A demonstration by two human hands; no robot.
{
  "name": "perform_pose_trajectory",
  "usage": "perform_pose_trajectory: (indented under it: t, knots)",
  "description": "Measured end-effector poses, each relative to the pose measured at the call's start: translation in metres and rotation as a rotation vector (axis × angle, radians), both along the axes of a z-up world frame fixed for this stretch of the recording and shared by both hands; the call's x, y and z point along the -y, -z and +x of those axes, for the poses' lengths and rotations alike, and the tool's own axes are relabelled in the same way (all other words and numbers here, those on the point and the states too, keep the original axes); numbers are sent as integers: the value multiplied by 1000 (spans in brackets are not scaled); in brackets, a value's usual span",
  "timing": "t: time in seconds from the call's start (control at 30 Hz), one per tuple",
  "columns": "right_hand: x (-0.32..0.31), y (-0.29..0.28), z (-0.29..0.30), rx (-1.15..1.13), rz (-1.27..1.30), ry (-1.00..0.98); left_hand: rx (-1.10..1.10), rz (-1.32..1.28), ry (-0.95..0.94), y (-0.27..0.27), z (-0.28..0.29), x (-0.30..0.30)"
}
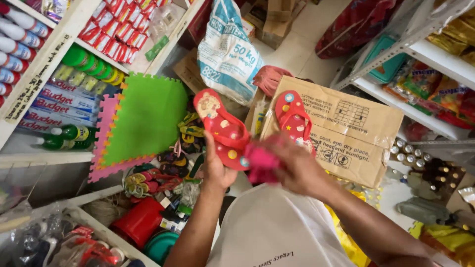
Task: The recorder is cleaning several pairs of flip-flops using a pink cloth in a storage room.
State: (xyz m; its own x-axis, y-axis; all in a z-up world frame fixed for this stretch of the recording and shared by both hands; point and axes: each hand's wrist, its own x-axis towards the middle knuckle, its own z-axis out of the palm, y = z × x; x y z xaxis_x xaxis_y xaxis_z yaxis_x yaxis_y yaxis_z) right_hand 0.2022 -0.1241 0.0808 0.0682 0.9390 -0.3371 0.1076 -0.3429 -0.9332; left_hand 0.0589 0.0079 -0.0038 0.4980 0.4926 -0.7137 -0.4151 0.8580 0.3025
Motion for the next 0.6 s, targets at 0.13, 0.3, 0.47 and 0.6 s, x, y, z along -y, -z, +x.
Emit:
perform_pose_trajectory:
  t: [0.13, 0.3, 0.47, 0.6]
  knots:
    - [16, 28, -19, 577, 398, 113, 57, 68, 60, 17, 9, 0]
    - [44, 8, 8, 151, 254, -83, 635, -10, 250, 43, -3, -5]
    - [40, 21, 36, 499, 607, 757, 194, -60, 715, 15, 27, -5]
    - [21, 5, 15, 566, 774, 500, 136, 6, 777, 21, 52, 15]
